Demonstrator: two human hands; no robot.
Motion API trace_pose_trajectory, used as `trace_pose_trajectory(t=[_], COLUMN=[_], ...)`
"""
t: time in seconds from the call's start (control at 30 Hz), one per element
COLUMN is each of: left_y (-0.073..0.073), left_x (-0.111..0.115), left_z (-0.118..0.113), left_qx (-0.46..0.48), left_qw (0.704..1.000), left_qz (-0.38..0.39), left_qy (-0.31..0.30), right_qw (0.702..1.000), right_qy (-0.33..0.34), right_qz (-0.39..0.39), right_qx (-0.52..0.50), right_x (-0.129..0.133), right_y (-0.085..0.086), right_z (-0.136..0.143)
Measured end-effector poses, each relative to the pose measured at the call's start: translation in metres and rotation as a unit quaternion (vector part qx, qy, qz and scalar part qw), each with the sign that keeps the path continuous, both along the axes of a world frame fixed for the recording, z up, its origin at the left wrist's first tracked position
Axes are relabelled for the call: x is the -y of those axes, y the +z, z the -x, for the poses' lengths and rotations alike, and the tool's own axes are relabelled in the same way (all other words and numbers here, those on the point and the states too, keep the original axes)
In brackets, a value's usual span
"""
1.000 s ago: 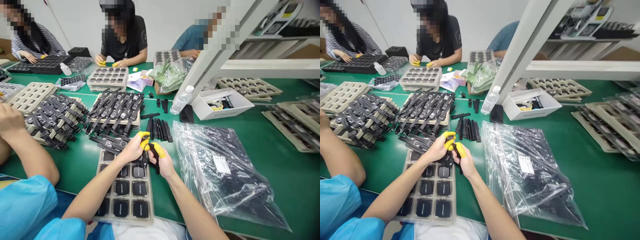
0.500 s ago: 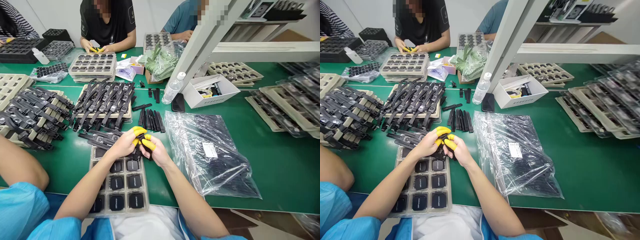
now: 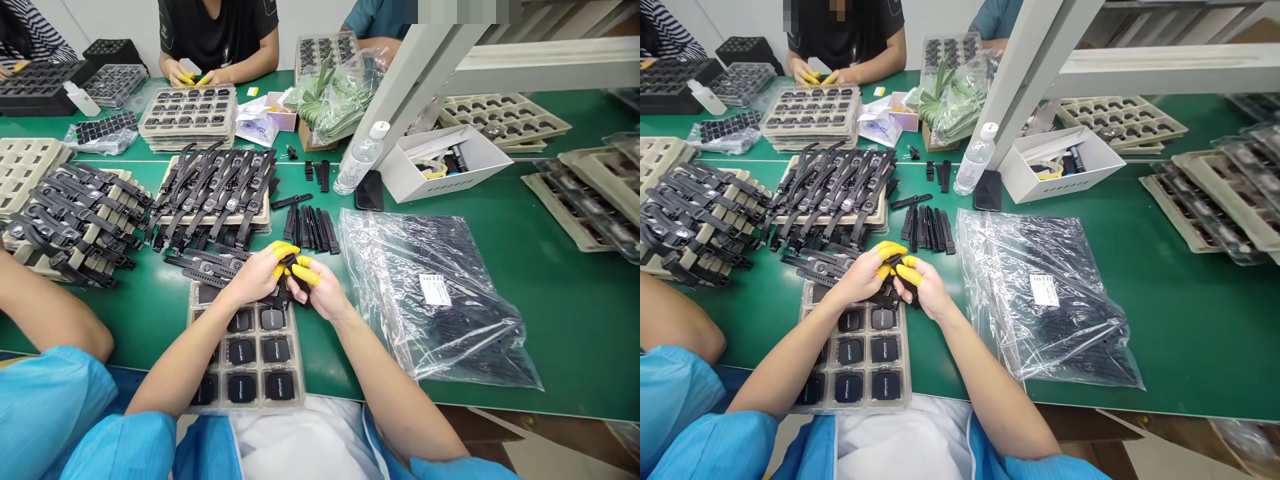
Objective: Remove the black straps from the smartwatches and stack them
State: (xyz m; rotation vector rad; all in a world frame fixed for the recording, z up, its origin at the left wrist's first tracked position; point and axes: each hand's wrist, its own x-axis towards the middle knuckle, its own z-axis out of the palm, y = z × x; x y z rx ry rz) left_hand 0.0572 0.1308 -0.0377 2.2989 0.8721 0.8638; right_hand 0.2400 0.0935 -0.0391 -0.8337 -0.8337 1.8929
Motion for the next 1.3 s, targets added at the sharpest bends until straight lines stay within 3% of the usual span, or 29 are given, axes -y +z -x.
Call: trace_pose_trajectory(t=[0.23,0.47,0.57,0.77,1.1,1.3], left_y=[0.000,0.000,0.002,-0.001,0.003,0.001], left_x=[0.000,0.002,0.002,0.002,0.006,0.007], left_z=[-0.003,-0.003,-0.002,-0.004,-0.008,-0.009], left_qx=[-0.002,-0.026,-0.007,-0.017,-0.145,-0.120], left_qw=[1.000,0.999,0.998,0.998,0.987,0.986], left_qz=[0.014,0.044,0.056,0.053,0.072,0.114], left_qy=[0.010,0.007,-0.013,0.007,-0.005,0.003], right_qw=[1.000,0.995,0.994,0.993,0.990,0.988], right_qy=[-0.003,-0.100,-0.104,-0.116,-0.127,-0.131], right_qz=[0.019,0.013,0.010,0.005,0.015,0.013], right_qx=[-0.012,0.005,0.018,0.036,0.066,0.085], right_x=[-0.001,0.000,0.000,0.003,0.006,0.008], right_y=[0.001,0.005,0.004,0.003,0.008,0.016], right_z=[0.000,0.004,0.005,0.006,0.004,0.005])
